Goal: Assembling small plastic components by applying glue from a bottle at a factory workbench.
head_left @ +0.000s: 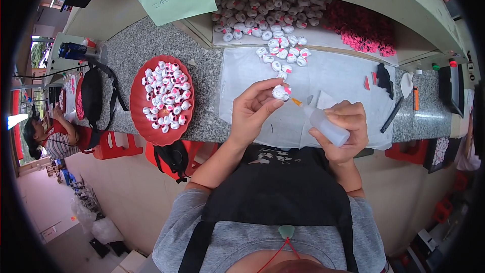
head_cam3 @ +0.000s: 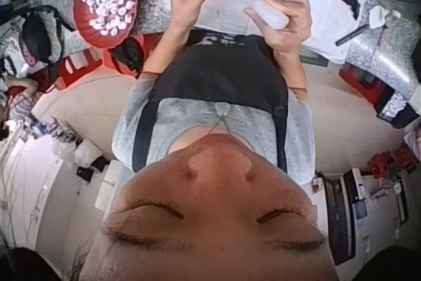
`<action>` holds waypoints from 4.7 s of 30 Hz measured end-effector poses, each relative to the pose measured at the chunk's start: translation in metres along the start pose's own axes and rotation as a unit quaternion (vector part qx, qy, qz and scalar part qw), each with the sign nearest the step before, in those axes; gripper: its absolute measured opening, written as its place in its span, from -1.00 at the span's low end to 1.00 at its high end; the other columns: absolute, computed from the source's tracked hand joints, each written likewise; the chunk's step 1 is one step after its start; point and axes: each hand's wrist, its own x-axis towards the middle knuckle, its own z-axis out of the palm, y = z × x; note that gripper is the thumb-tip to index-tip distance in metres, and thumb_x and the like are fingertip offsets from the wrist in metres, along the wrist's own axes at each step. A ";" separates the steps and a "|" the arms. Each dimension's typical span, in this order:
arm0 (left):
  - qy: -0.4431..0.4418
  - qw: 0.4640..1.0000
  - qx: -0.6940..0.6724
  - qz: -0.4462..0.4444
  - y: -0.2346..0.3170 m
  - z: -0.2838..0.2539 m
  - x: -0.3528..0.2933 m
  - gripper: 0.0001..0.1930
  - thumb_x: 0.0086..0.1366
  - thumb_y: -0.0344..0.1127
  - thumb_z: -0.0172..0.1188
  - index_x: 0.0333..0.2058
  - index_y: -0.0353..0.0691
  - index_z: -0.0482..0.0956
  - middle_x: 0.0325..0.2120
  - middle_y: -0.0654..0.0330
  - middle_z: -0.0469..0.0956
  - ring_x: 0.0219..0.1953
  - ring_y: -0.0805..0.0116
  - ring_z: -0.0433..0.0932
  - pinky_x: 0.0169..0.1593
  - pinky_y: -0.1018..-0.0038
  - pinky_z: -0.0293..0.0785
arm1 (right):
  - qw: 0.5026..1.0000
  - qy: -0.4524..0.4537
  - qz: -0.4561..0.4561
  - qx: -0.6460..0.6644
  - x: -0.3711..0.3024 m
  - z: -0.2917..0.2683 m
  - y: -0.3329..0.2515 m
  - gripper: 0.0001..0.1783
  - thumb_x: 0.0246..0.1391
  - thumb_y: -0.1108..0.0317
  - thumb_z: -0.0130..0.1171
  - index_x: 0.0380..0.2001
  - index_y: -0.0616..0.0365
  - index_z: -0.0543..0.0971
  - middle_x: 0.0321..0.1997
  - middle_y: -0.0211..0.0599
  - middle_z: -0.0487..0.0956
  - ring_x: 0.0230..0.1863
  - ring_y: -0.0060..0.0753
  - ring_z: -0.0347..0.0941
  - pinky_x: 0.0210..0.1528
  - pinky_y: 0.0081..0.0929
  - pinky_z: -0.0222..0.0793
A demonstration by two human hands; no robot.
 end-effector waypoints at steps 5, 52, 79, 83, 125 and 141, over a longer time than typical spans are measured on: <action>0.011 1.000 -0.018 0.004 -0.002 -0.001 0.002 -0.66 0.00 -0.58 0.01 -0.18 -0.38 0.27 -0.28 0.06 0.38 -0.22 0.36 0.38 -0.18 0.46 0.35 | 1.000 0.000 0.019 -0.004 -0.003 -0.005 0.002 -0.59 -0.52 0.54 0.31 -0.47 0.20 0.37 -0.47 -0.23 0.37 -0.56 -0.54 0.31 -0.54 -0.64 0.23; 0.018 0.994 0.091 0.051 0.001 0.000 0.003 -0.68 -0.03 -0.63 0.01 -0.22 -0.42 0.29 -0.26 0.04 0.37 -0.23 0.38 0.39 -0.17 0.55 0.34 | 0.890 -0.035 0.374 0.259 0.004 0.013 0.022 -0.88 -0.30 0.68 0.01 -0.57 0.31 0.36 -0.55 -0.18 0.39 -0.56 -0.47 0.31 -0.54 -0.62 0.24; -0.035 0.997 -0.063 0.011 0.005 0.002 -0.001 -0.75 -0.02 -0.56 0.05 -0.29 -0.40 0.36 -0.27 0.03 0.38 -0.22 0.35 0.38 -0.13 0.49 0.30 | 0.897 -0.098 0.348 0.253 0.001 0.024 0.025 -0.68 -0.33 0.56 0.17 -0.36 0.25 0.44 -0.54 -0.41 0.41 -0.54 -0.67 0.27 -0.49 -0.73 0.21; -0.065 0.994 -0.089 0.019 0.005 0.001 -0.002 -0.77 0.00 -0.61 0.00 -0.28 -0.42 0.37 -0.28 0.03 0.38 -0.22 0.36 0.37 -0.17 0.50 0.33 | 0.898 -0.072 0.340 0.269 -0.004 0.025 0.027 -0.72 -0.34 0.56 0.19 -0.40 0.27 0.46 -0.52 -0.38 0.42 -0.54 -0.65 0.28 -0.51 -0.71 0.22; -0.055 0.990 -0.125 0.022 -0.009 0.002 -0.008 -0.81 0.01 -0.53 0.05 -0.33 -0.37 0.36 -0.33 0.09 0.38 -0.25 0.40 0.37 -0.21 0.54 0.32 | 0.875 -0.108 0.372 0.290 -0.003 0.021 0.023 -0.74 -0.29 0.56 0.11 -0.40 0.36 0.40 -0.51 -0.20 0.43 -0.58 -0.49 0.36 -0.54 -0.64 0.29; 0.055 0.922 0.376 0.079 -0.037 -0.050 -0.012 -0.78 -0.14 -0.48 0.17 -0.41 -0.25 0.48 -0.43 0.16 0.40 -0.29 0.30 0.36 -0.24 0.52 0.27 | 0.839 -0.121 0.482 0.221 -0.031 0.038 0.054 -0.58 -0.26 0.55 0.06 -0.20 0.22 0.33 -0.47 -0.38 0.39 -0.58 -0.68 0.23 -0.55 -0.72 0.21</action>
